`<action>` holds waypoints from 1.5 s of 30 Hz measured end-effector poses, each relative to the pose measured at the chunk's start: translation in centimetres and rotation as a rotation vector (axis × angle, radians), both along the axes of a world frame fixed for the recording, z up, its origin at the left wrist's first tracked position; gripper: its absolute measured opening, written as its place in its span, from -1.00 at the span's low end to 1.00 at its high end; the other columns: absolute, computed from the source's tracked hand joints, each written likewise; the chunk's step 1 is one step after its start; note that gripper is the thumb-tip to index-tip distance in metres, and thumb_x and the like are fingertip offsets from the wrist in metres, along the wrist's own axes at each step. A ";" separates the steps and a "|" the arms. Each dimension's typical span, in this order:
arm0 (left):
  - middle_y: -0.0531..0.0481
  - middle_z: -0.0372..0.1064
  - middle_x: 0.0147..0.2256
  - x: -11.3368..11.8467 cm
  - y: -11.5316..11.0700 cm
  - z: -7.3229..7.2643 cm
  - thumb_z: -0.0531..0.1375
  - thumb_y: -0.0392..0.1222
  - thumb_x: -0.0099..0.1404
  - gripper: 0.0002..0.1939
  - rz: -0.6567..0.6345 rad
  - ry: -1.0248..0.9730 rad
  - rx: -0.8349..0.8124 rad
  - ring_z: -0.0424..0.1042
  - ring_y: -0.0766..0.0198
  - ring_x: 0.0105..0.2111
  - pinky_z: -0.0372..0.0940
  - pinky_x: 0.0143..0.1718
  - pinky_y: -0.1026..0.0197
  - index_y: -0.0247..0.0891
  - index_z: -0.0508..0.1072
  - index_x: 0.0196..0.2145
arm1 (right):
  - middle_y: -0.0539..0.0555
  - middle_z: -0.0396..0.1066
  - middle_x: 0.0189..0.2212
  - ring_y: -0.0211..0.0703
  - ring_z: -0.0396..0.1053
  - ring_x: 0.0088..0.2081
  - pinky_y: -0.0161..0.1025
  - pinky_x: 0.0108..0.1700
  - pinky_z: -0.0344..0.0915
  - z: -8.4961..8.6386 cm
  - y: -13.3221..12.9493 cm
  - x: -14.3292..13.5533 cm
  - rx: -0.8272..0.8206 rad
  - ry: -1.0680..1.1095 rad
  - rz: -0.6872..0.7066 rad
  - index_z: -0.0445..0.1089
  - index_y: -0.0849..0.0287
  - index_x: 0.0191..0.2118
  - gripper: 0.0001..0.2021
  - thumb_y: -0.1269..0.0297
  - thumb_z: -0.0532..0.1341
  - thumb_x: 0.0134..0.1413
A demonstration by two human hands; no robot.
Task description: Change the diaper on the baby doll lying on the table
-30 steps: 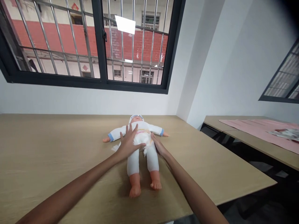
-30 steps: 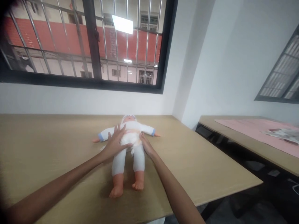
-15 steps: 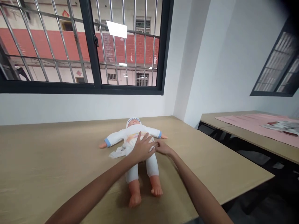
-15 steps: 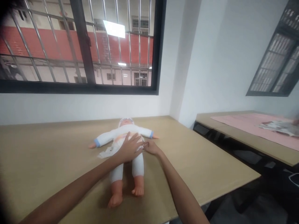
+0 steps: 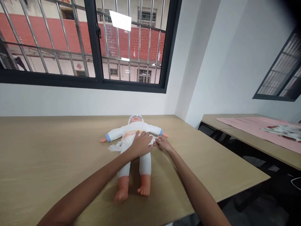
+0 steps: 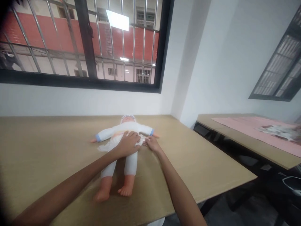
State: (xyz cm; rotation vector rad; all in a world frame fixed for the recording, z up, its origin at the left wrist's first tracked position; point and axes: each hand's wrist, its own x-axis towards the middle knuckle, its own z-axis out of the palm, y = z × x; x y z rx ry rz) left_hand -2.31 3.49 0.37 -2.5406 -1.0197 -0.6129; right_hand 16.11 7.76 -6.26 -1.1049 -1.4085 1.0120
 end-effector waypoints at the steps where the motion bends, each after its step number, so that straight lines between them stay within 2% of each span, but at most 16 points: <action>1: -0.06 0.34 -0.25 0.0 0.1 0.0 0.06 -0.16 0.17 -0.86 0.005 0.007 -0.009 0.25 0.11 -0.14 0.06 -0.04 -0.06 -0.23 0.35 -0.33 | 0.04 0.40 -0.56 -0.20 0.35 -0.48 -0.24 -0.34 0.27 0.1 0.0 0.1 0.000 -0.004 -0.004 0.31 0.20 -0.53 -0.71 0.04 0.23 -0.14; 4: -0.09 0.33 -0.22 0.4 0.6 0.3 0.09 -0.14 0.15 -0.82 0.050 0.017 -0.050 0.23 0.07 -0.13 0.09 -0.12 -0.04 -0.25 0.35 -0.30 | 0.03 0.42 -0.52 -0.21 0.33 -0.46 -0.27 -0.33 0.23 0.6 -0.1 0.6 0.007 -0.057 -0.054 0.35 0.21 -0.48 -0.70 0.04 0.25 -0.14; 8: -0.15 0.34 -0.22 2.1 1.8 0.7 0.15 -0.10 0.12 -0.78 0.157 0.028 -0.110 0.21 0.02 -0.12 0.09 -0.15 -0.04 -0.28 0.38 -0.30 | 0.01 0.40 -0.56 -0.26 0.27 -0.49 -0.31 -0.38 0.18 0.8 -0.1 1.2 0.013 -0.112 -0.142 0.33 0.22 -0.54 -0.65 -0.01 0.28 -0.16; 13: -0.15 0.36 -0.29 3.7 3.2 0.2 0.13 -0.25 0.16 -0.90 0.162 -0.002 -0.107 0.20 0.01 -0.13 0.04 -0.14 -0.06 -0.29 0.42 -0.39 | -0.03 0.38 -0.55 -0.30 0.22 -0.52 -0.34 -0.40 0.13 0.6 0.0 2.0 0.008 -0.022 -0.087 0.31 0.20 -0.48 -0.62 -0.06 0.28 -0.17; 16: -0.13 0.37 -0.31 3.6 3.5 -0.2 0.07 -0.24 0.23 -0.84 0.151 -0.038 -0.100 0.21 0.01 -0.14 0.03 -0.16 -0.06 -0.28 0.42 -0.43 | -0.05 0.35 -0.55 -0.32 0.19 -0.53 -0.36 -0.42 0.10 0.7 -0.2 2.3 0.007 -0.025 -0.058 0.35 0.19 -0.42 -0.63 -0.07 0.27 -0.14; 20: -0.11 0.39 -0.25 3.0 3.3 -0.1 0.07 -0.13 0.27 -0.82 0.121 -0.095 -0.091 0.22 0.03 -0.14 0.03 -0.17 -0.02 -0.26 0.41 -0.31 | -0.06 0.32 -0.52 -0.33 0.18 -0.50 -0.36 -0.39 0.09 1.1 -0.6 2.0 0.035 0.009 0.019 0.41 0.17 -0.33 -0.67 -0.02 0.25 -0.08; 25: 0.00 0.43 -0.26 2.7 3.2 0.4 0.11 -0.19 0.25 -0.88 0.047 -0.173 -0.208 0.28 0.15 -0.16 0.05 -0.19 0.11 -0.20 0.39 -0.26 | -0.03 0.37 -0.49 -0.31 0.23 -0.46 -0.35 -0.32 0.14 1.3 -0.9 0.5 0.047 0.125 0.067 0.43 0.18 -0.42 -0.69 0.00 0.28 -0.11; 30: 0.04 0.43 -0.34 2.6 3.5 0.8 0.09 -0.21 0.26 -0.91 0.110 -0.190 -0.226 0.33 0.21 -0.26 0.09 -0.22 0.16 -0.22 0.38 -0.36 | -0.01 0.42 -0.47 -0.26 0.31 -0.42 -0.32 -0.29 0.20 1.2 -0.9 0.3 -0.009 0.231 -0.033 0.43 0.18 -0.39 -0.67 0.01 0.34 -0.21; 36: -0.12 0.38 -0.32 2.7 3.2 0.8 0.06 -0.30 0.22 -0.89 0.168 -0.140 -0.165 0.29 0.08 -0.21 0.10 -0.25 0.11 -0.27 0.38 -0.39 | -0.01 0.40 -0.50 -0.26 0.33 -0.43 -0.31 -0.29 0.25 1.1 -0.8 0.5 -0.046 0.296 -0.117 0.40 0.19 -0.39 -0.65 0.05 0.37 -0.26; 41: -0.11 0.36 -0.23 2.6 2.8 1.0 0.03 -0.32 0.23 -0.85 0.129 -0.124 -0.138 0.27 0.11 -0.16 0.12 -0.20 0.11 -0.26 0.38 -0.28 | -0.04 0.39 -0.52 -0.24 0.37 -0.43 -0.29 -0.28 0.29 1.5 -1.1 -0.2 -0.039 0.358 -0.106 0.35 0.16 -0.36 -0.67 0.09 0.37 -0.26; 45: -0.01 0.39 -0.20 2.6 2.8 1.0 0.11 -0.18 0.22 -0.83 0.038 -0.176 -0.184 0.29 0.17 -0.16 0.14 -0.16 0.16 -0.20 0.38 -0.21 | -0.05 0.38 -0.48 -0.27 0.36 -0.43 -0.30 -0.28 0.32 1.9 -1.4 -0.7 -0.046 0.415 -0.062 0.34 0.16 -0.37 -0.69 0.13 0.36 -0.26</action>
